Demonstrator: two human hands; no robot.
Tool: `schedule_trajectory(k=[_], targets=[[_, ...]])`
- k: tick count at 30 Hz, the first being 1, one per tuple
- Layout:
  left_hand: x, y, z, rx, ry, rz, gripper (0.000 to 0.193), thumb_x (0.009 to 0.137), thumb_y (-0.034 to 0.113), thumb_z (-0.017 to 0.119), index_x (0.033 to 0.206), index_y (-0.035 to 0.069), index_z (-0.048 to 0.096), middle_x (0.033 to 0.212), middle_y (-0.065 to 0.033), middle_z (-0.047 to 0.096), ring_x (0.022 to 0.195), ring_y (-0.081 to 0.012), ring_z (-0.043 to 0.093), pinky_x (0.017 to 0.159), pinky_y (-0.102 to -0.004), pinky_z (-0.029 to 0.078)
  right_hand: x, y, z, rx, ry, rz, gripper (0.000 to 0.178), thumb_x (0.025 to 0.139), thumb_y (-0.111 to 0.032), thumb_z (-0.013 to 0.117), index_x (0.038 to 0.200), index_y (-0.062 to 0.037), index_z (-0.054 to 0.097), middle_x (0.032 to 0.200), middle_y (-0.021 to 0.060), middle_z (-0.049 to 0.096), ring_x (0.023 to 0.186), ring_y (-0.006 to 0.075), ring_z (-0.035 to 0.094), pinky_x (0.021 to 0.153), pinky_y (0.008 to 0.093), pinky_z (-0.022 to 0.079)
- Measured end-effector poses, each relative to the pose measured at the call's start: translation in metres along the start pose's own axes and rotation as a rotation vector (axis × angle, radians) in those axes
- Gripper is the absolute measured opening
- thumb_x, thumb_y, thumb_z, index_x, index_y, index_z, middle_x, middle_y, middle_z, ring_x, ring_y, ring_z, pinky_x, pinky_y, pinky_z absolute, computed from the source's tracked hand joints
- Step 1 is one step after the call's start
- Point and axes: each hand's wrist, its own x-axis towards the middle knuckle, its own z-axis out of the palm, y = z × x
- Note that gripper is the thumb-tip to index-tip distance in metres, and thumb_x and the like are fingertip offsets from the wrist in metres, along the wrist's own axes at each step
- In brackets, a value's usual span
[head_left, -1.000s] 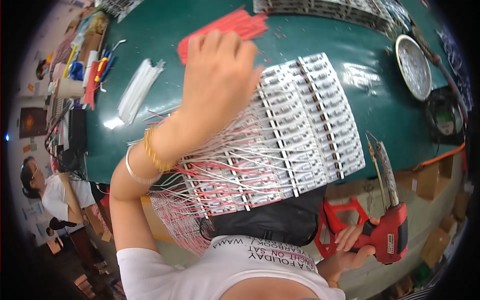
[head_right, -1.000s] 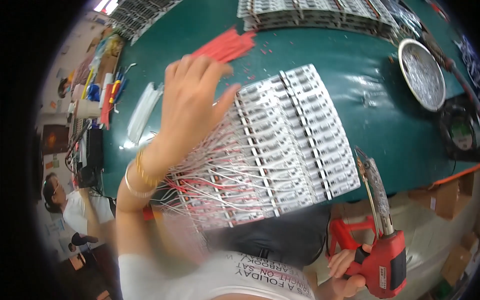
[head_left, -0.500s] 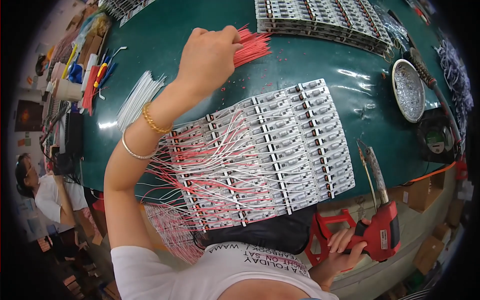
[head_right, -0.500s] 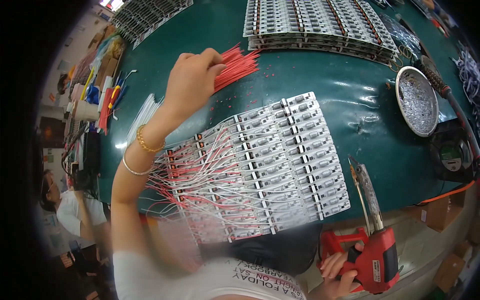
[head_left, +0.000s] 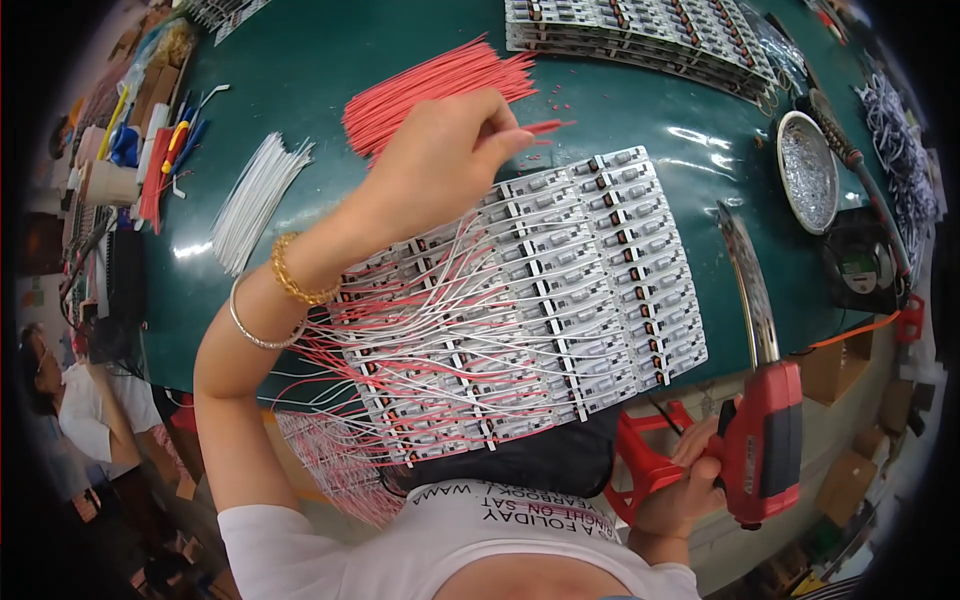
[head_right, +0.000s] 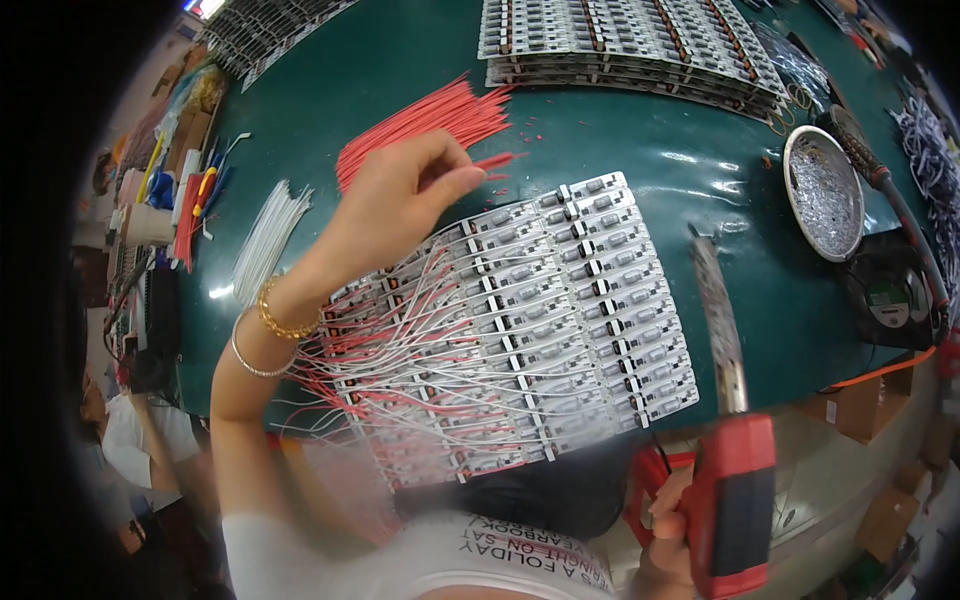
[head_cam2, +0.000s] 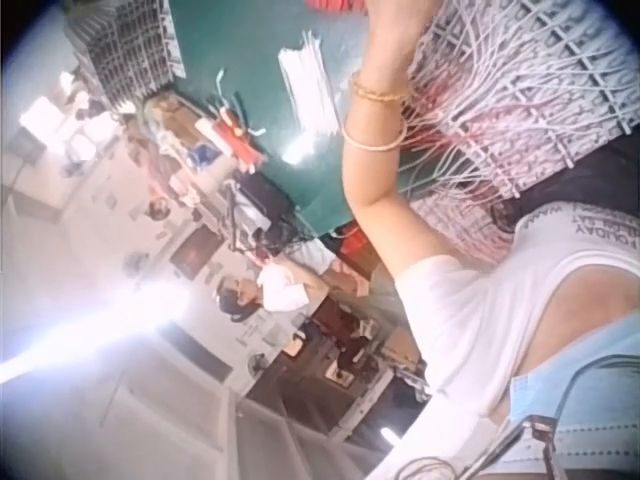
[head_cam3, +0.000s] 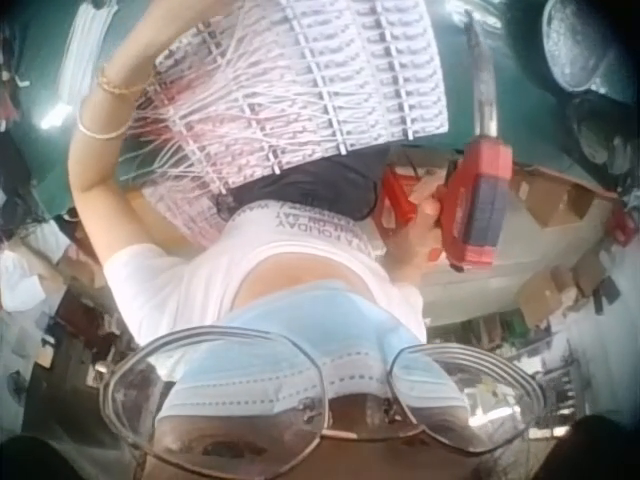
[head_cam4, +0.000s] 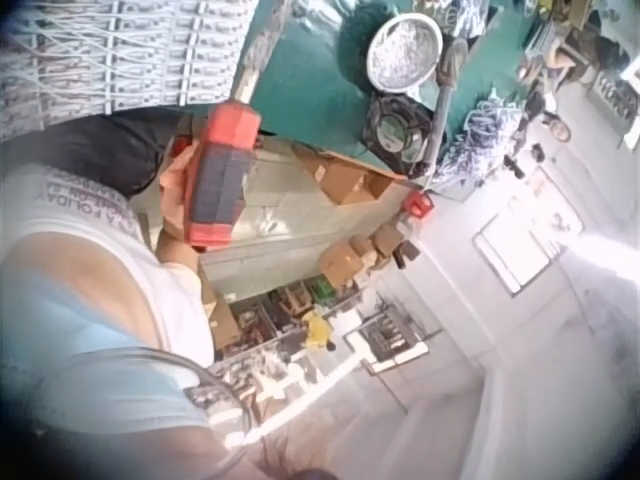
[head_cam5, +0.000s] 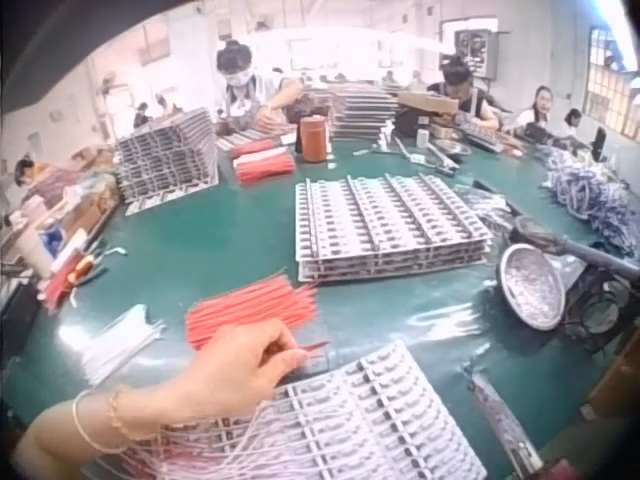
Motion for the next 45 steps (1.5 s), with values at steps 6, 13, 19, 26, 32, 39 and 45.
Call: schedule_trajectory(k=[6, 13, 19, 26, 32, 39, 45], targets=[[-0.004, 0.001, 0.026, -0.005, -0.012, -0.064, 0.025, 0.087, 0.022, 0.063, 0.081, -0.002, 0.059, 0.062, -0.0067, 0.056, 0.056, -0.0129, 0.048, 0.053, -0.0298, 0.040, 0.017, -0.014, 0.007, -0.320, -0.125, -0.061, 0.095, 0.075, -0.062, 0.062, 0.122, 0.0164, 0.038, 0.053, -0.0016, 0.042, 0.044, 0.0066, 0.041, 0.042, 0.0206, 0.030], [-0.005, -0.002, 0.030, -0.077, -0.031, -0.070, 0.024, 0.085, 0.022, 0.064, 0.080, -0.002, 0.062, 0.067, -0.0102, 0.062, 0.059, -0.0155, 0.055, 0.056, -0.0302, 0.044, 0.035, -0.020, 0.046, 0.154, -0.069, 0.283, 0.086, 0.084, -0.057, 0.056, 0.125, 0.0150, 0.033, 0.050, -0.0002, 0.041, 0.038, 0.0090, 0.041, 0.038, 0.0217, 0.036], [-0.006, -0.005, 0.029, -0.052, 0.000, -0.039, 0.022, 0.083, 0.020, 0.066, 0.080, -0.001, 0.063, 0.068, -0.0109, 0.063, 0.059, -0.0168, 0.058, 0.057, -0.0289, 0.045, 0.039, -0.013, 0.050, 0.190, -0.106, 0.280, 0.072, 0.087, -0.050, 0.057, 0.116, 0.0125, 0.039, 0.050, 0.0009, 0.041, 0.038, 0.0101, 0.042, 0.038, 0.0229, 0.036], [-0.007, -0.007, 0.032, 0.023, 0.065, 0.108, 0.020, 0.081, 0.017, 0.068, 0.078, -0.001, 0.062, 0.067, -0.0121, 0.063, 0.057, -0.0222, 0.060, 0.054, -0.0315, 0.046, 0.036, -0.012, 0.056, 0.125, -0.032, 0.253, 0.070, 0.085, -0.051, 0.059, 0.111, 0.0120, 0.042, 0.050, 0.0017, 0.043, 0.037, 0.0108, 0.042, 0.038, 0.0236, 0.037], [-0.005, -0.009, 0.031, 0.027, 0.067, 0.144, 0.020, 0.080, 0.017, 0.069, 0.076, -0.001, 0.062, 0.066, -0.0124, 0.062, 0.056, -0.0230, 0.059, 0.053, -0.0321, 0.045, 0.034, -0.014, 0.053, 0.074, -0.072, 0.304, 0.074, 0.082, -0.051, 0.064, 0.111, 0.0124, 0.042, 0.049, 0.0023, 0.042, 0.037, 0.0102, 0.041, 0.038, 0.0236, 0.036], [-0.004, -0.007, 0.029, 0.026, 0.051, 0.130, 0.022, 0.080, 0.019, 0.069, 0.075, -0.001, 0.062, 0.065, -0.0124, 0.062, 0.054, -0.0235, 0.058, 0.052, -0.0323, 0.044, 0.031, -0.018, 0.057, 0.084, -0.011, 0.272, 0.075, 0.083, -0.050, 0.063, 0.115, 0.0138, 0.041, 0.049, 0.0020, 0.042, 0.038, 0.0097, 0.040, 0.038, 0.0231, 0.035], [-0.006, -0.007, 0.030, 0.047, 0.065, 0.141, 0.023, 0.080, 0.020, 0.069, 0.074, -0.001, 0.061, 0.065, -0.0121, 0.061, 0.055, -0.0247, 0.058, 0.051, -0.0332, 0.044, 0.031, -0.016, 0.059, 0.028, -0.040, 0.292, 0.075, 0.083, -0.050, 0.063, 0.117, 0.0129, 0.041, 0.049, 0.0015, 0.042, 0.038, 0.0098, 0.040, 0.038, 0.0227, 0.035]])
